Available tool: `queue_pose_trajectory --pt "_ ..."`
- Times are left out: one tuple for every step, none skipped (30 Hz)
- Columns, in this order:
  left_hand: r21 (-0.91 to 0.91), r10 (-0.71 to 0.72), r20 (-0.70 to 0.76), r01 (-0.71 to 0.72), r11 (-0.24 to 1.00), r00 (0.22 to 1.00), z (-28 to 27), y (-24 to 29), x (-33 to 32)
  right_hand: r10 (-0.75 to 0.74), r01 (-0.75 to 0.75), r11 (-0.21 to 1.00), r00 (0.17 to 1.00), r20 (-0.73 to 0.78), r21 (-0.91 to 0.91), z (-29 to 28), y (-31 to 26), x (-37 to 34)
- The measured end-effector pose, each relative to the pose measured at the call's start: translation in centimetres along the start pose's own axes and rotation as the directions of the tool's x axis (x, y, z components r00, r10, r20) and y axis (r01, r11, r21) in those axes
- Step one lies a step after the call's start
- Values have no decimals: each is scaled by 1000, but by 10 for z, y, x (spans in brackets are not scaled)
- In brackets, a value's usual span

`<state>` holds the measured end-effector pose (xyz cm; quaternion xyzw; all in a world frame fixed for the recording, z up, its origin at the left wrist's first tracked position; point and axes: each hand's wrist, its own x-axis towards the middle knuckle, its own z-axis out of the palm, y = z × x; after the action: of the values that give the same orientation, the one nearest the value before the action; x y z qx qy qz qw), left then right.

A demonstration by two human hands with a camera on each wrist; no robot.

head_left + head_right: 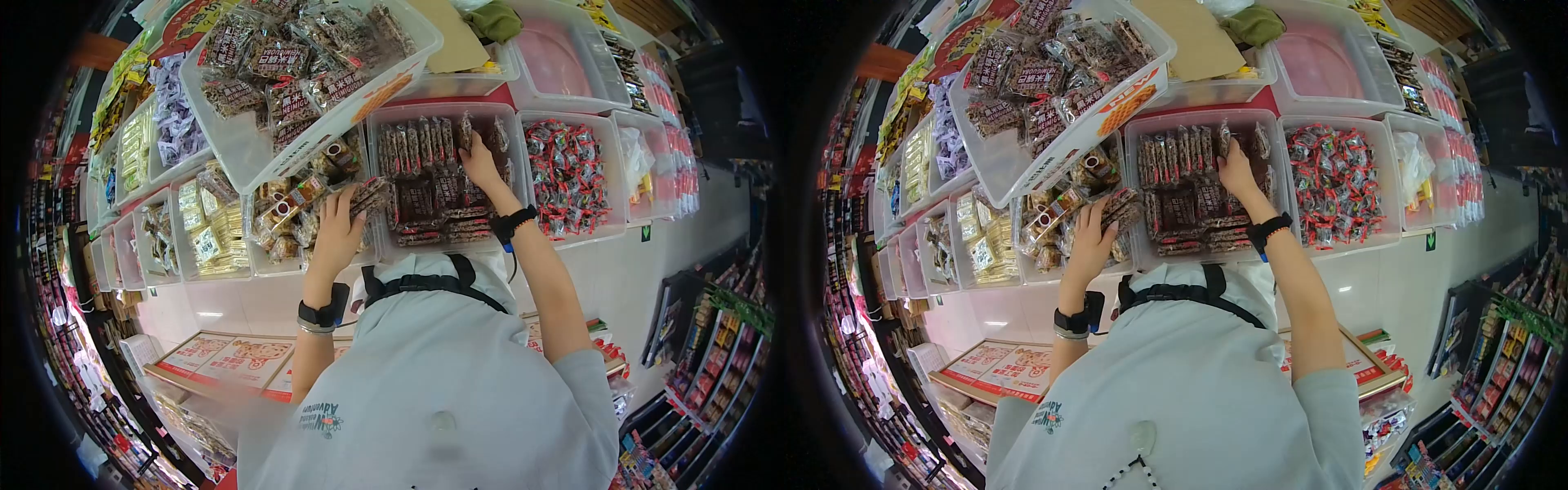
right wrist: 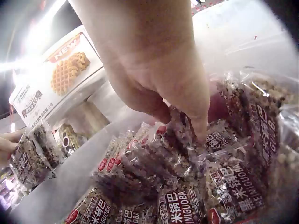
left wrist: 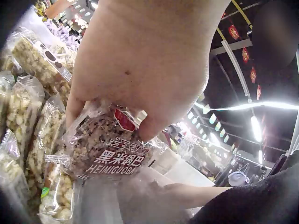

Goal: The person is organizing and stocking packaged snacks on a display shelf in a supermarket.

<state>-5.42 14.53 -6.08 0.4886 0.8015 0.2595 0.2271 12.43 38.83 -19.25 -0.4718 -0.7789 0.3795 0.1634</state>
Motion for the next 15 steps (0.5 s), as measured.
queue_pose_trajectory --pt "-3 -5 1 5 1000 1000 0 0 0 -78 78 997 995 -59 -6 6 4 2" --pt "1 -5 2 5 1000 1000 0 -1 0 -39 39 999 999 -16 2 9 9 5" --pt "7 -6 2 6 1000 1000 1 -1 -1 -38 38 999 999 -18 6 11 8 5" --pt "12 -6 1 6 1000 1000 1 -1 0 -14 14 1000 999 36 -21 12 7 7" --pt "15 -4 1 4 1000 1000 1 0 0 12 -8 999 996 88 -49 12 5 8" --pt "17 9 -13 -9 1000 1000 1 0 0 13 -8 999 996 87 -47 8 2 8" --pt "18 21 -27 -21 1000 999 1 0 0 52 -42 997 988 148 -67 1 -2 7" --pt "18 23 -26 -22 1000 999 1 0 0 91 -74 993 974 207 -90 -4 -4 6" --pt "11 8 -16 -8 1000 1000 1 0 0 92 -75 993 974 206 -89 -2 0 7" --pt "4 -7 -6 7 1000 1000 1 0 0 75 -63 995 982 172 -72 2 5 9" --pt "7 -6 -6 7 1000 1000 0 0 1 58 -50 997 989 137 -55 6 8 12" --pt "9 -4 -7 4 1000 1000 0 0 1 58 -51 997 989 137 -53 8 9 15" --pt "12 -2 -8 2 1000 1000 0 0 1 88 -83 996 988 129 -44 10 10 18" --pt "14 -4 -7 4 1000 1000 1 0 0 118 -115 993 986 121 -35 12 11 20" --pt "13 6 -13 -6 1000 1000 1 -1 1 119 -116 993 985 123 -33 12 11 20"
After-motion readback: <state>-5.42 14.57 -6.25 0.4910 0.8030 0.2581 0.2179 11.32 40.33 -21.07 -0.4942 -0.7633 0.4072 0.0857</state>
